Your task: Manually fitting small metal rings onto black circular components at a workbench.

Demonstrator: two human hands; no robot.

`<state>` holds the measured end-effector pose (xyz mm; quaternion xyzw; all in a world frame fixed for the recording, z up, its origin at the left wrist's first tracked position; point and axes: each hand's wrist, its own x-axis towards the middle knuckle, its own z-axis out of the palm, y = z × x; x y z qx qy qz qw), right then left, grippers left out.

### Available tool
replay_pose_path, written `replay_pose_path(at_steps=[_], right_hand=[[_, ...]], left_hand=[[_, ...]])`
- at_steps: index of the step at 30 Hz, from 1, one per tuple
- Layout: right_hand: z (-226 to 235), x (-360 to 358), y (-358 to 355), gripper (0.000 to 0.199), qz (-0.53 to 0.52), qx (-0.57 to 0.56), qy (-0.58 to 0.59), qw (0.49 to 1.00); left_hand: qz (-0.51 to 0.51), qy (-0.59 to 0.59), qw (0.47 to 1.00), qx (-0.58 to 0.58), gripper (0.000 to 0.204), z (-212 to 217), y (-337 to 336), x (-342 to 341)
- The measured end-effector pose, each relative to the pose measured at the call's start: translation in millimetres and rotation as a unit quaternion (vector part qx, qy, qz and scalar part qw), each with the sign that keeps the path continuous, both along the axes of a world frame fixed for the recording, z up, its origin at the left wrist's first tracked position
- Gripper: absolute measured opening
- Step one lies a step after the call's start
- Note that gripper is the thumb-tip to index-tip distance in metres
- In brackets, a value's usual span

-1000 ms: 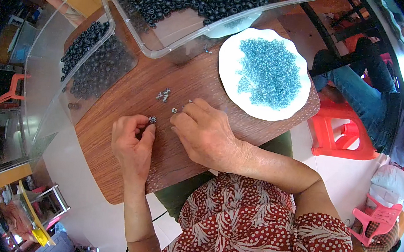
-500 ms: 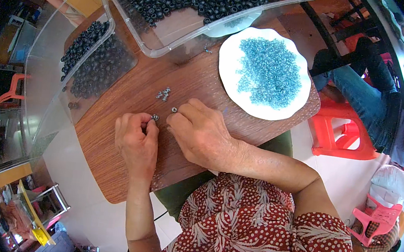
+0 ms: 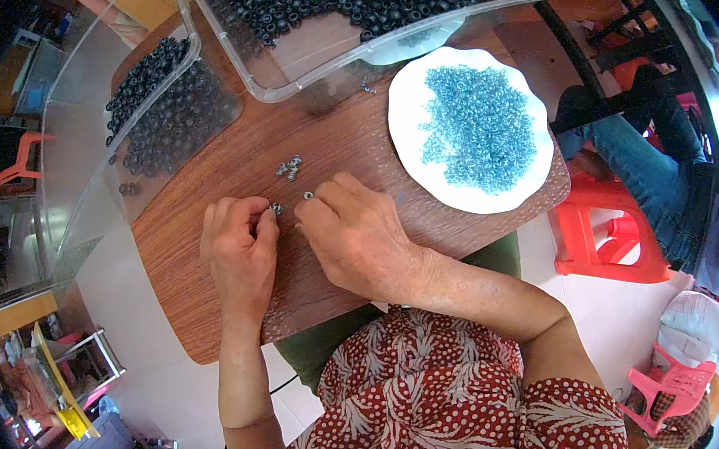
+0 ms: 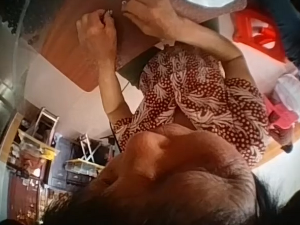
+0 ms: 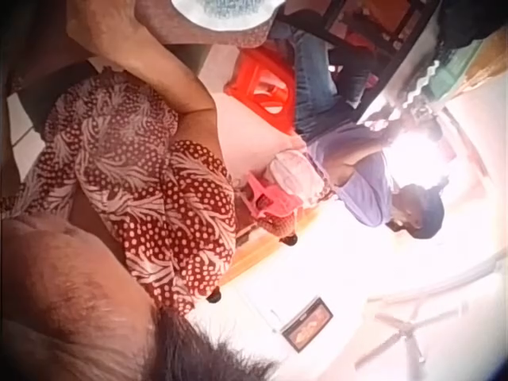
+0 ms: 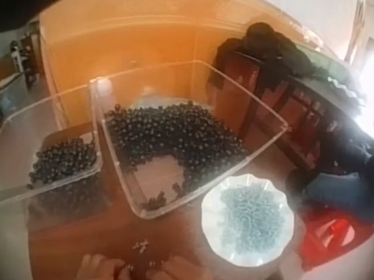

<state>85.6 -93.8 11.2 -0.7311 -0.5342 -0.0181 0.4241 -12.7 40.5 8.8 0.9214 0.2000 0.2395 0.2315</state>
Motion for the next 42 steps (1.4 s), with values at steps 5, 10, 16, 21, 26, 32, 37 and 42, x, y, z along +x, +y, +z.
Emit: replay_pose_path(at_steps=[5, 10, 16, 21, 26, 32, 37, 42], right_hand=[[-1, 0, 0, 0.022, 0.002, 0.003, 0.003, 1.0], [-4, 0, -1, 0.021, 0.001, 0.008, 0.01, 1.0], [-4, 0, -1, 0.021, 0.002, 0.007, 0.01, 1.0], [-5, 0, -1, 0.021, 0.001, 0.002, 0.009, 1.0], [-4, 6, 0, 0.022, -0.004, 0.002, -0.003, 1.0], [3, 14, 6, 0.024, -0.023, 0.003, -0.03, 0.999], [4, 13, 6, 0.023, -0.02, 0.006, -0.022, 1.0], [1, 14, 3, 0.022, -0.022, -0.001, -0.025, 0.999]], left_hand=[[0.001, 0.011, 0.999, 0.05, 0.012, -3, 0, 1], [-0.008, 0.014, 0.999, 0.049, 0.014, -1, -1, 3], [-0.026, 0.026, 0.998, 0.06, 0.014, 2, -2, 6], [-0.035, 0.04, 0.996, 0.078, 0.013, 2, -3, 7], [-0.012, 0.027, 1.0, 0.004, 0.014, 0, -1, 6], [-0.047, 0.026, 0.992, -0.113, 0.022, 7, 2, 6], [-0.059, 0.029, 0.997, -0.046, 0.02, 4, 4, 6], [-0.042, 0.048, 0.997, -0.052, 0.016, 4, 4, 6]])
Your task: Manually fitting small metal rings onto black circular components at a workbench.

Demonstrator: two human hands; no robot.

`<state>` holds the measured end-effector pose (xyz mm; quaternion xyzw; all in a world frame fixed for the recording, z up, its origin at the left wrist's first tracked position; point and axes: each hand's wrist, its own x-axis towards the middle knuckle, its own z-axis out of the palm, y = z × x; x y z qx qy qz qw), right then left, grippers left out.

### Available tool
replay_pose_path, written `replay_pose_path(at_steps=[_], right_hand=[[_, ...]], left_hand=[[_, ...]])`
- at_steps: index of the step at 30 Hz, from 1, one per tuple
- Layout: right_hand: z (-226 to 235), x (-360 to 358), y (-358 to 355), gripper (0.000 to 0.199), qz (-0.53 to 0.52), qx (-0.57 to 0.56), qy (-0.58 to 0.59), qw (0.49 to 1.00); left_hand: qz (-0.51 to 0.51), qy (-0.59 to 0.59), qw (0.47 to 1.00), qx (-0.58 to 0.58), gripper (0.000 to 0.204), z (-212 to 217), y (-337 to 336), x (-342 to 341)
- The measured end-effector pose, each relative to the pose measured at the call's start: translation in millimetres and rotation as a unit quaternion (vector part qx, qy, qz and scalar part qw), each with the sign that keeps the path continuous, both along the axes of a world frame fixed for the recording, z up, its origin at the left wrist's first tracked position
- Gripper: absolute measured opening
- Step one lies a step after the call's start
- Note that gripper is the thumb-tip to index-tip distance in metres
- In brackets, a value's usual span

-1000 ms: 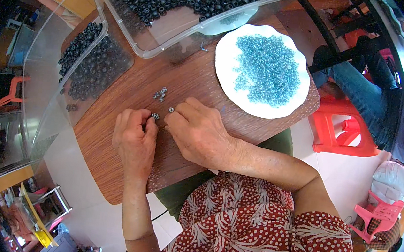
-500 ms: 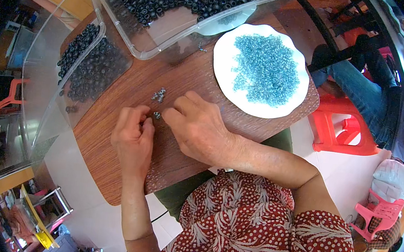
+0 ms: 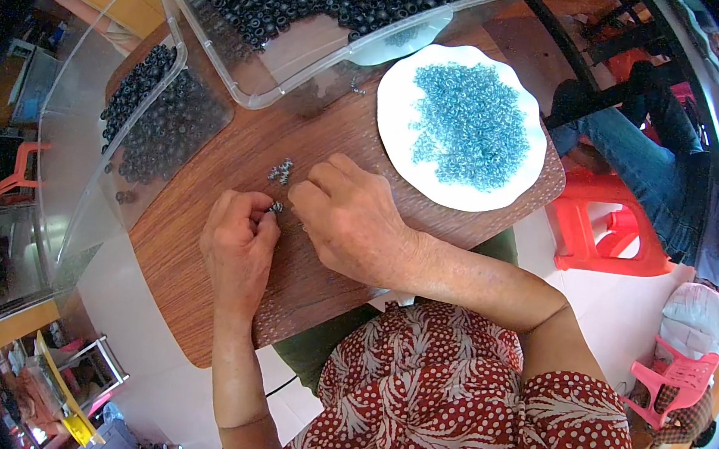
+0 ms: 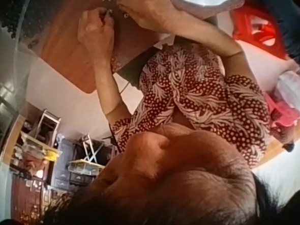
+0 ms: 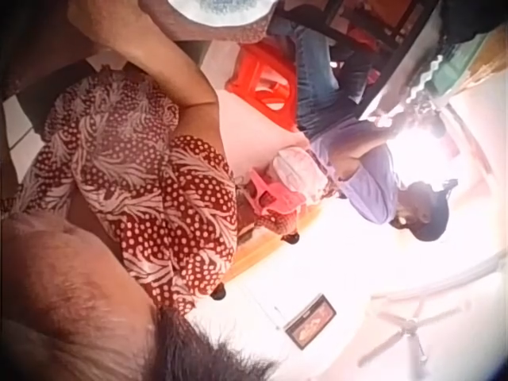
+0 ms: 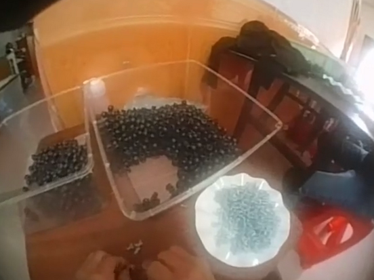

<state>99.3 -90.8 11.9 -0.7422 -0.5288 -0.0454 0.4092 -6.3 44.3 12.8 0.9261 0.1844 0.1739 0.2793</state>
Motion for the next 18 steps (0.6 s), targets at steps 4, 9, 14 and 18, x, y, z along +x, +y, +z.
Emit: replay_pose_path(at_steps=[4, 9, 14, 18], right_hand=[[0, 0, 1, 0.021, 0.012, 0.001, 0.028, 1.0], [6, -4, 3, 0.019, 0.034, 0.025, 0.132, 0.99], [8, -8, 2, 0.016, 0.072, 0.015, 0.228, 0.971], [10, -10, 1, 0.014, 0.081, 0.006, 0.23, 0.97]], left_hand=[[0.038, -0.024, 0.993, -0.108, 0.015, 5, -4, -6], [0.052, -0.081, 0.985, -0.142, 0.016, 15, -19, -16], [0.061, -0.113, 0.988, -0.083, 0.02, 17, -29, -21], [0.061, -0.131, 0.986, -0.082, 0.02, 16, -31, -23]])
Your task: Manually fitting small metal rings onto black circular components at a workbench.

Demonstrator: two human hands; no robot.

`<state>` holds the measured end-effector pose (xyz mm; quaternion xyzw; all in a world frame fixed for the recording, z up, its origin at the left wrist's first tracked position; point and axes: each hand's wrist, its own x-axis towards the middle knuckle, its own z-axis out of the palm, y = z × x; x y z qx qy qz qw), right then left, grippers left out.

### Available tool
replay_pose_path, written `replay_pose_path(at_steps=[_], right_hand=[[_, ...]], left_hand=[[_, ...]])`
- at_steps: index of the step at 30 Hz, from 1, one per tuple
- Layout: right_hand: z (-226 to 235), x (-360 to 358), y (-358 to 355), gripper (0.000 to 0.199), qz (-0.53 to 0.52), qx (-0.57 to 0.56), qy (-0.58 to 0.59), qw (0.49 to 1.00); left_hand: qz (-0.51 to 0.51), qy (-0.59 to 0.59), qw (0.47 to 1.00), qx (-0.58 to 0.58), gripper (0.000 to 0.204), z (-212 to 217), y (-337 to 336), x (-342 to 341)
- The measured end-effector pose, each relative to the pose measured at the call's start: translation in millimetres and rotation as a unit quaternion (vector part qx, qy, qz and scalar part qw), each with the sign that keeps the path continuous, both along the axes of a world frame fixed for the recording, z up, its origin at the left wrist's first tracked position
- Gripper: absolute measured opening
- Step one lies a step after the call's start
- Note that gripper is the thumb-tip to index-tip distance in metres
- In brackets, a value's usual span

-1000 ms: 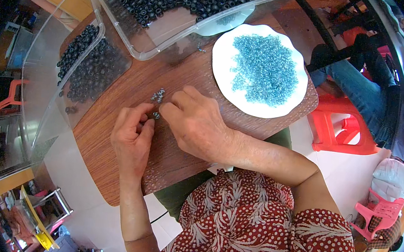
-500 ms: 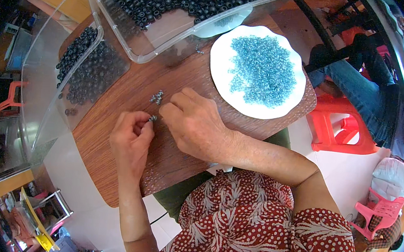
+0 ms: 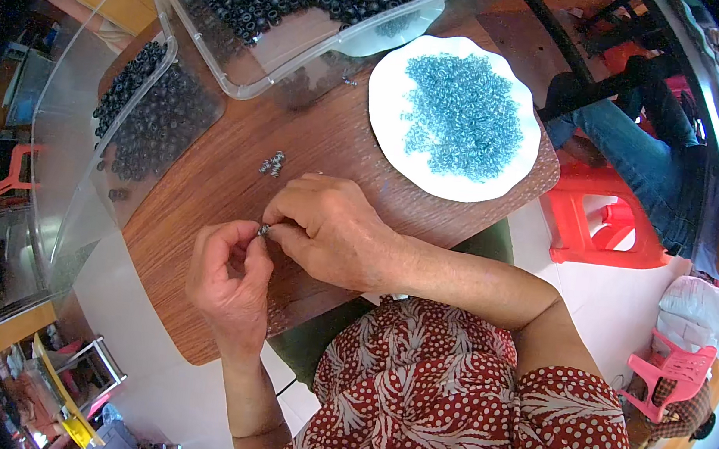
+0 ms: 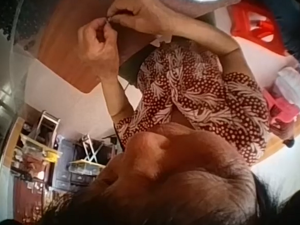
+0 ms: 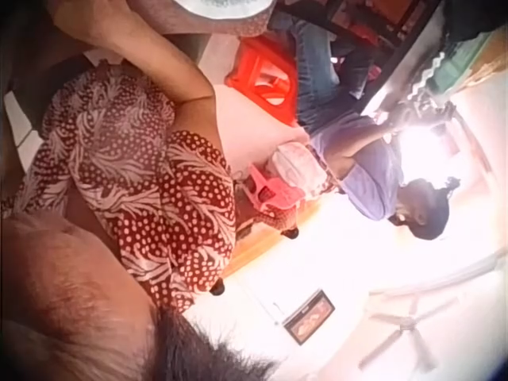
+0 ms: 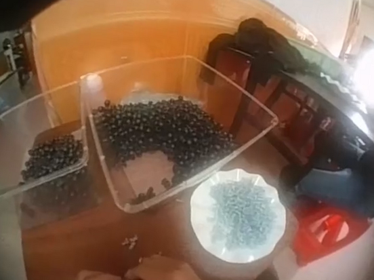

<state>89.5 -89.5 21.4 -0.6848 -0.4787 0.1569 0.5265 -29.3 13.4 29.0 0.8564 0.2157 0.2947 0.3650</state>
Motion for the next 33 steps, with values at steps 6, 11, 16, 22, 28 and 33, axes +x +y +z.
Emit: replay_pose_path(at_steps=[6, 11, 16, 22, 28, 33], right_hand=[[12, -2, -4, 0.012, -0.003, -0.071, 0.158, 0.985], [13, -2, -5, 0.012, 0.011, -0.106, 0.287, 0.952], [13, 0, -4, 0.014, 0.025, -0.118, 0.379, 0.917], [13, -5, -5, 0.013, 0.027, -0.096, 0.387, 0.917], [13, -8, -5, 0.012, 0.013, -0.1, 0.345, 0.933], [14, -13, -6, 0.012, -0.001, -0.088, 0.326, 0.941]], left_hand=[[0.01, -0.008, 0.996, -0.09, 0.017, 1, -3, -4], [0.013, -0.058, 0.967, -0.246, 0.017, -4, -6, -8], [0.016, -0.082, 0.944, -0.32, 0.016, 0, -9, -7], [0.037, -0.098, 0.933, -0.343, 0.014, 3, -9, -8], [0.043, -0.081, 0.948, -0.305, 0.014, 4, -12, -8], [0.041, -0.103, 0.916, -0.386, 0.018, 2, -11, -9]])
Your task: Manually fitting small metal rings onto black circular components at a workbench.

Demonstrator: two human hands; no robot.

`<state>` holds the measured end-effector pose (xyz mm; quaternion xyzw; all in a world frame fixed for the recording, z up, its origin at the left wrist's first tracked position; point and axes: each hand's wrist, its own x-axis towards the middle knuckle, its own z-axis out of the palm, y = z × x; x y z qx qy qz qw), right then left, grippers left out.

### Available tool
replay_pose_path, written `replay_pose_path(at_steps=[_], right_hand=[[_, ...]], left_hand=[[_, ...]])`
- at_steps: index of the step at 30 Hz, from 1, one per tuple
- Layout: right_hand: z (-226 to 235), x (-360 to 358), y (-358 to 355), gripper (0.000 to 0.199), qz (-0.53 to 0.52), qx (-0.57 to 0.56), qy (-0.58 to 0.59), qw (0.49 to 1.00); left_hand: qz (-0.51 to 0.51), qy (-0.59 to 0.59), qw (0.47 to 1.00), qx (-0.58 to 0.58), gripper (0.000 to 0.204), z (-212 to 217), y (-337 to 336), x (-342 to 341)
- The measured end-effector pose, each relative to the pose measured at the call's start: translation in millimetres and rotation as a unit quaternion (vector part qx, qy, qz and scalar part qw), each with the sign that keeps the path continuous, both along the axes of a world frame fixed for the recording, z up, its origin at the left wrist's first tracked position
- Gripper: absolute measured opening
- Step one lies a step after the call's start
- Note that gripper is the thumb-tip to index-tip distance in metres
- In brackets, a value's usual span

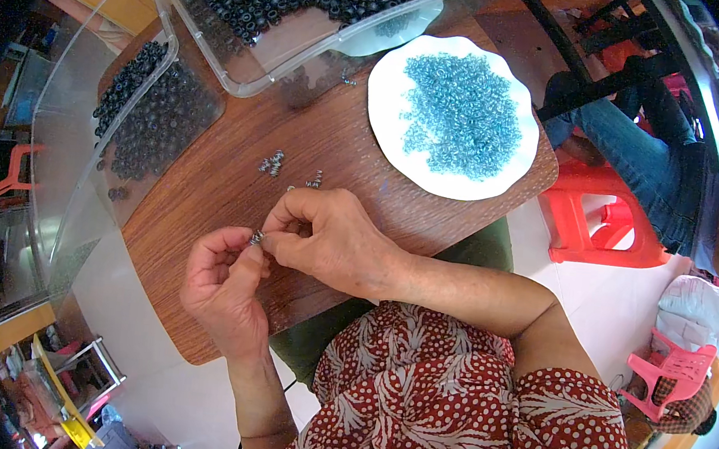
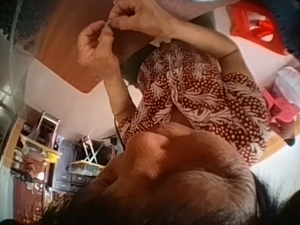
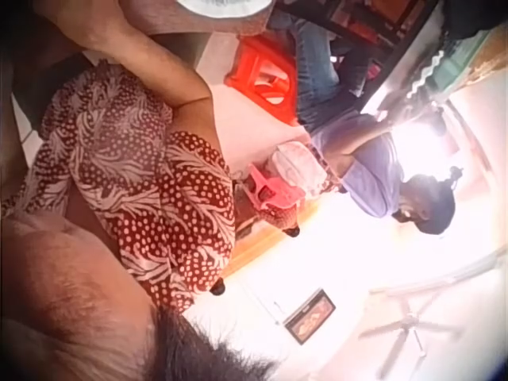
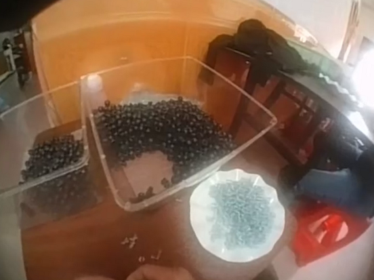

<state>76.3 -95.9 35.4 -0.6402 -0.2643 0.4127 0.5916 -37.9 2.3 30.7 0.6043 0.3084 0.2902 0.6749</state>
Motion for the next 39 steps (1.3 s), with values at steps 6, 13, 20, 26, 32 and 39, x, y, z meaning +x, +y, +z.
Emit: replay_pose_path(at_steps=[6, 13, 20, 26, 32, 39], right_hand=[[-5, -6, 0, 0.01, -0.028, 0.024, 0.041, 0.999], [-10, -10, 3, 0.01, -0.067, 0.037, 0.081, 0.994], [-11, -13, -2, 0.009, -0.053, 0.049, -0.038, 0.997], [-10, -11, -4, 0.01, -0.04, 0.058, -0.139, 0.988], [-16, -9, -1, 0.011, -0.057, 0.068, 0.054, 0.995], [-9, -11, -2, 0.008, -0.055, 0.069, -0.015, 0.996]], left_hand=[[0.0, -0.059, 0.99, -0.127, 0.027, 3, 1, 3], [0.027, -0.026, 0.998, 0.055, 0.032, -4, -11, 3], [0.023, -0.059, 0.997, -0.033, 0.03, -5, -6, 2], [-0.01, -0.061, 0.996, -0.058, 0.024, -7, -3, -2], [0.016, -0.022, 0.999, -0.022, 0.023, -2, -10, 3], [-0.035, -0.035, 0.987, -0.155, 0.015, -9, 1, -5]])
